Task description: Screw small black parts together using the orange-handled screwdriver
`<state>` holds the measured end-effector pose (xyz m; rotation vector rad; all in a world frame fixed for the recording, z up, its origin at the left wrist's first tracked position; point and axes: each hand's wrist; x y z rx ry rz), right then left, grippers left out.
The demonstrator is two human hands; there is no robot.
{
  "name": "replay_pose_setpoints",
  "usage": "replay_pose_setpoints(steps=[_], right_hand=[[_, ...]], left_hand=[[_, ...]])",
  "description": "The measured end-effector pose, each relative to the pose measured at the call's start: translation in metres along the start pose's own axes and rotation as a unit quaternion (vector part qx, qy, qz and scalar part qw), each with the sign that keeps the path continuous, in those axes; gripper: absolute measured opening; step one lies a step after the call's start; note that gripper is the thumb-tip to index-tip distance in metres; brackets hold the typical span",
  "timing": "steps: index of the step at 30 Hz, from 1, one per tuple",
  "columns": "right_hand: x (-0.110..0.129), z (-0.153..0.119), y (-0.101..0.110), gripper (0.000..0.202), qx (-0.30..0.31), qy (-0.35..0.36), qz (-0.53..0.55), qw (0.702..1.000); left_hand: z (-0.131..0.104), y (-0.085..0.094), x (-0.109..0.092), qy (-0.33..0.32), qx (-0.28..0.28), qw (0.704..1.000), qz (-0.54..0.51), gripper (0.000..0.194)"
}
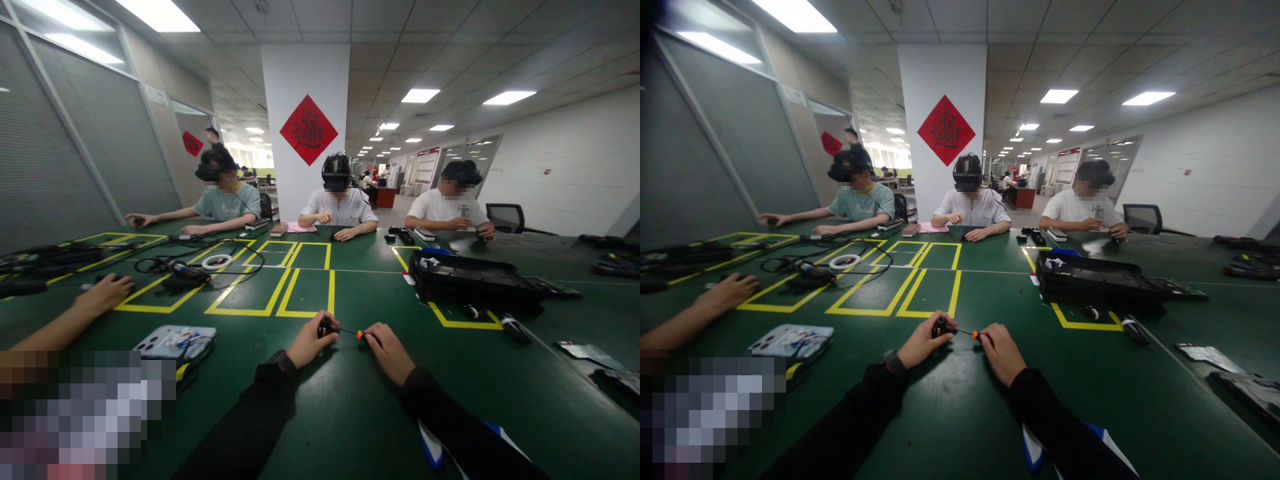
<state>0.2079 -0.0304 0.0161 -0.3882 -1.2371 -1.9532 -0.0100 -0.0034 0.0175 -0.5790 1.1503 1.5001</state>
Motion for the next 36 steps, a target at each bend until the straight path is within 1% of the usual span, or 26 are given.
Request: replay_pose_setpoints(steps=[5,8,14,18,22,23,30,34,36], right_hand=[[-0.0002,-0.0002,0.0012,0.014,-0.007,0.005,0.000,1.000],[-0.0001,-0.0020,0.0010,0.014,-0.010,0.003,0.007,1.000],[-0.0028,-0.0023,-0.0011,0.018,-0.009,-0.003,0.017,1.000],[-0.0043,0.0000,-0.0004,0.022,-0.003,0.009,0.002,1.000],[-0.0017,-0.0005,0.0006,0.012,-0.013,0.011,0.005,1.000],[-0.0009,-0.0009,0.0008,0.012,-0.015,0.010,0.007,1.000],[0.0018,-0.0017,0.0009,0.018,0.002,-0.005,0.014,1.000],[-0.0005,0.0005,0.0002,0.028,0.010,0.012,0.005,1.000],[-0.0019,0.0011,0.0000,0.027,0.008,0.020,0.003,1.000]], left_hand=[[0.0005,-0.0001,0.0008,0.008,-0.001,1.000,-0.004,0.025],[0.0007,-0.0003,0.0007,0.005,0.001,1.000,0.001,0.025],[0.0006,0.0004,-0.0003,-0.003,0.007,1.000,0.004,0.023],[0.0009,0.0006,-0.0009,0.002,0.008,1.000,0.000,0.023],[0.0008,0.0001,-0.0015,0.007,0.005,1.000,-0.003,0.023],[0.0007,0.0000,-0.0015,0.007,0.004,1.000,-0.002,0.023],[-0.0002,-0.0005,-0.0006,0.013,0.003,1.000,-0.010,0.022],[-0.0002,-0.0002,-0.0002,0.015,-0.001,1.000,-0.004,0.022],[-0.0001,0.0000,0.0001,0.014,0.001,1.000,-0.002,0.022]])
Point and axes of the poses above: each hand's wrist, its own z-axis towards the middle knuckle, its own y-axis out of the back of the hand, x = y × z, and after that the axes turned 9 degrees about -x, right-handed
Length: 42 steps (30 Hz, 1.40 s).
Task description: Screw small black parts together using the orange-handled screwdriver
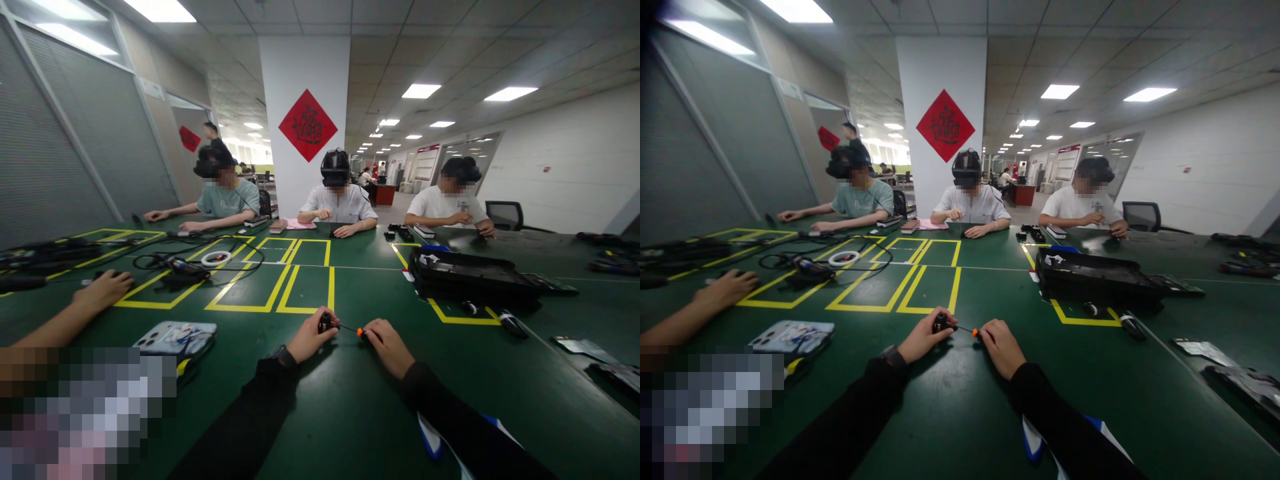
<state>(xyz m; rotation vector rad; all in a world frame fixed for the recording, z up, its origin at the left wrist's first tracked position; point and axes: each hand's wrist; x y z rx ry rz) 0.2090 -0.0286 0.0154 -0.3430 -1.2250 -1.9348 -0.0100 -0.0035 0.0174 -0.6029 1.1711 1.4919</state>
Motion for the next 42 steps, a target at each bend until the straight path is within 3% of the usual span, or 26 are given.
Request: replay_pose_setpoints(steps=[6,19,26,39,42], right_hand=[[0.0009,-0.0015,0.0009,0.013,-0.018,-0.013,0.015,1.000],[-0.0018,-0.0015,0.0005,0.024,-0.015,-0.007,0.017,1.000],[-0.0013,-0.0019,-0.0002,0.012,-0.031,0.001,0.009,0.999],[-0.0054,-0.0021,-0.0025,0.022,-0.028,-0.001,-0.038,0.999],[-0.0064,-0.0027,-0.0023,0.017,-0.031,0.007,-0.050,0.998]], left_hand=[[0.0005,-0.0009,0.0010,-0.006,-0.001,1.000,0.002,0.022],[-0.0008,0.0001,-0.0067,0.008,-0.006,1.000,0.005,0.023],[-0.0012,-0.0003,-0.0046,0.006,-0.005,1.000,0.000,0.024],[-0.0024,-0.0014,-0.0047,-0.001,-0.009,1.000,0.003,0.025],[-0.0023,-0.0017,-0.0040,-0.003,-0.007,1.000,0.000,0.025]])
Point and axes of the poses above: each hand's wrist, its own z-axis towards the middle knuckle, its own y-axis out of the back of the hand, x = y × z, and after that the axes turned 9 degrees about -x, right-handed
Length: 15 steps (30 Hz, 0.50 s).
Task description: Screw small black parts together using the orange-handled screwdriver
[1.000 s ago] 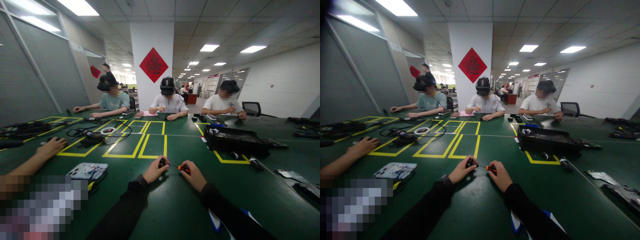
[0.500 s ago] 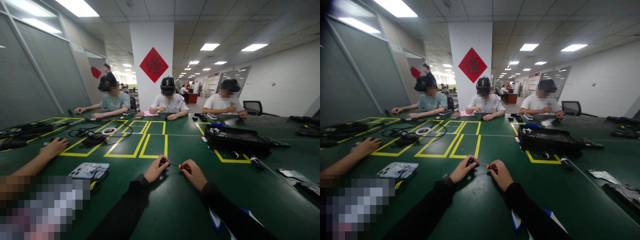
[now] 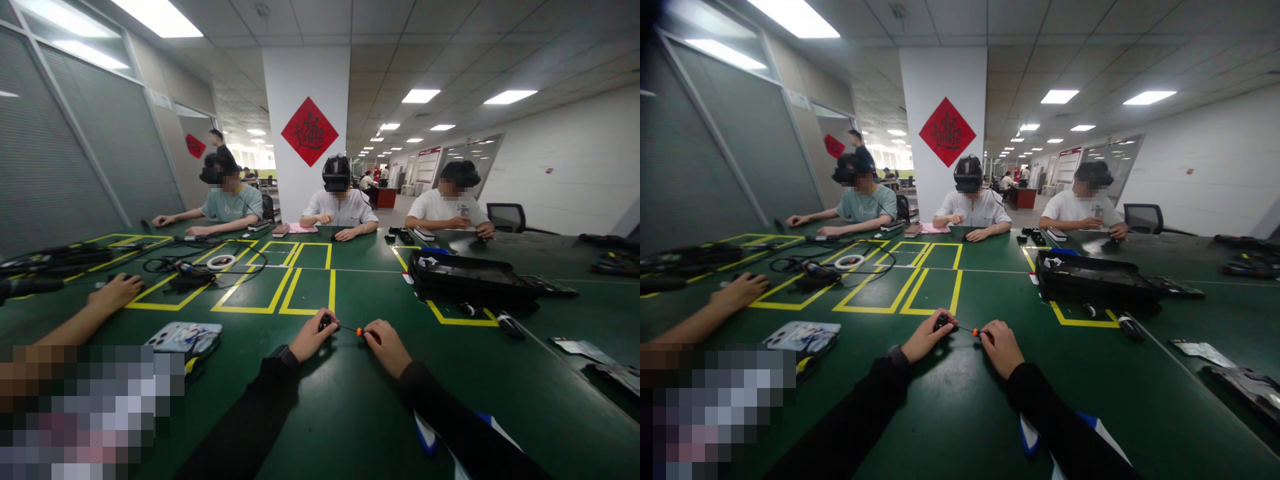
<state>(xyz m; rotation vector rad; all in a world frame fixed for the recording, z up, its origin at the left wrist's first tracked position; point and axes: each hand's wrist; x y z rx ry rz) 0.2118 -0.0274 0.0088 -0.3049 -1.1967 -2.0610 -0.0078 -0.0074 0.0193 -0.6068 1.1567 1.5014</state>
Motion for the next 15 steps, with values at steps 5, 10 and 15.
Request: replay_pose_setpoints(steps=[5,10,15], right_hand=[[0.0032,-0.0023,0.0016,0.012,-0.013,-0.003,0.025,1.000],[0.0054,-0.0028,0.0013,0.014,-0.002,-0.012,0.041,0.999],[0.0052,-0.0011,0.0016,0.018,0.018,-0.006,0.031,0.999]], left_hand=[[-0.0002,0.0007,-0.0009,-0.001,-0.001,1.000,-0.001,0.026],[-0.0007,0.0009,-0.0016,0.004,0.001,1.000,-0.006,0.026],[-0.0007,0.0007,-0.0004,0.003,-0.002,1.000,-0.007,0.026]])
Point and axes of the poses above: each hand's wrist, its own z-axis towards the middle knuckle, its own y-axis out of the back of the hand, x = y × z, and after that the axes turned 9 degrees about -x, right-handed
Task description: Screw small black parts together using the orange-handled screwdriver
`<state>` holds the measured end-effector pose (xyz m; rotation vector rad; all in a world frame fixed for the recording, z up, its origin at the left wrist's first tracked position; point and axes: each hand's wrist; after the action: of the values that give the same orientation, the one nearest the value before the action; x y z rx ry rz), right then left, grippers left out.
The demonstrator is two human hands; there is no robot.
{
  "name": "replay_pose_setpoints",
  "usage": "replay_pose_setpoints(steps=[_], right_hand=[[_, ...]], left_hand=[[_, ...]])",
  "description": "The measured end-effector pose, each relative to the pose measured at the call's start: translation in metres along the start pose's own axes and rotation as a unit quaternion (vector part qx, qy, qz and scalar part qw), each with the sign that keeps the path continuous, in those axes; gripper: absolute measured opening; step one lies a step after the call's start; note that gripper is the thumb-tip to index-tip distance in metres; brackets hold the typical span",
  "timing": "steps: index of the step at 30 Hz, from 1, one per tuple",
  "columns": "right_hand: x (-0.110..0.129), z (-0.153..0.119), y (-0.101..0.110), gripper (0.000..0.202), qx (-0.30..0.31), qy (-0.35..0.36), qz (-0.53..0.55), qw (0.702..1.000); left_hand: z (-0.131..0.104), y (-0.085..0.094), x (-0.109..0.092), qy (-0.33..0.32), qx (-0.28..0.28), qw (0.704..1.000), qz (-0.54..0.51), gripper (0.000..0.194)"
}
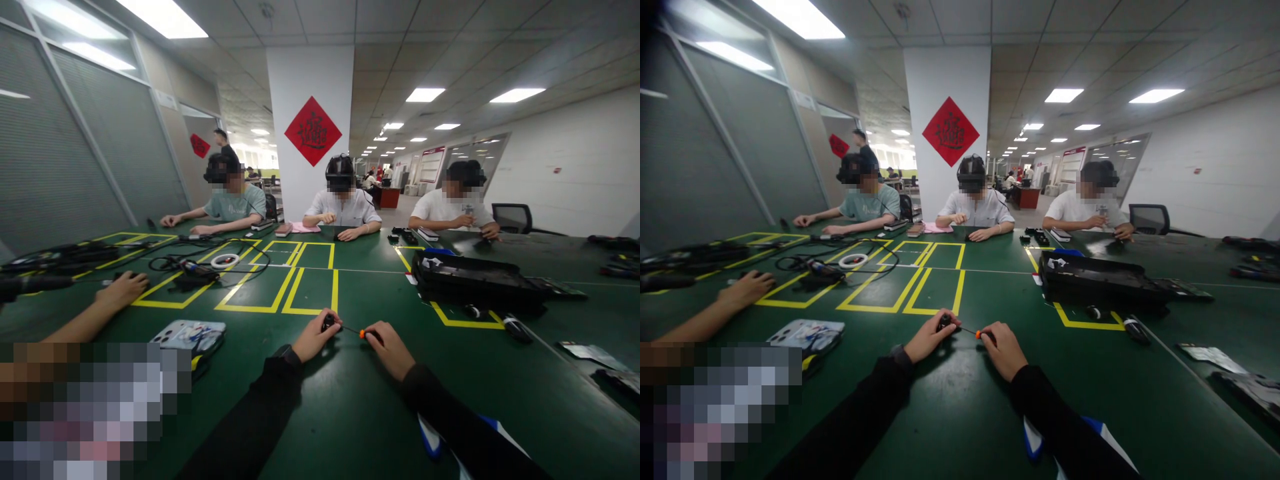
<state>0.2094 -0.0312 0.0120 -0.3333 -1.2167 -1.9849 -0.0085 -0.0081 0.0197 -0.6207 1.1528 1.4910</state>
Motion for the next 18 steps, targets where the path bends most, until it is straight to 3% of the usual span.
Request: replay_pose_setpoints(steps=[18], right_hand=[[0.0029,0.0004,0.0011,0.015,-0.002,-0.012,0.023,1.000]], left_hand=[[-0.0009,0.0024,-0.0016,-0.007,0.006,1.000,-0.008,0.021]])
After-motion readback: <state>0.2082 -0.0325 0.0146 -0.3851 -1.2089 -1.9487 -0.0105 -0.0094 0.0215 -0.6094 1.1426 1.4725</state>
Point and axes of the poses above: each hand's wrist, its own z-axis towards the middle knuckle, its own y-axis out of the back of the hand, x = y × z, and after that the axes turned 9 degrees about -x, right-handed
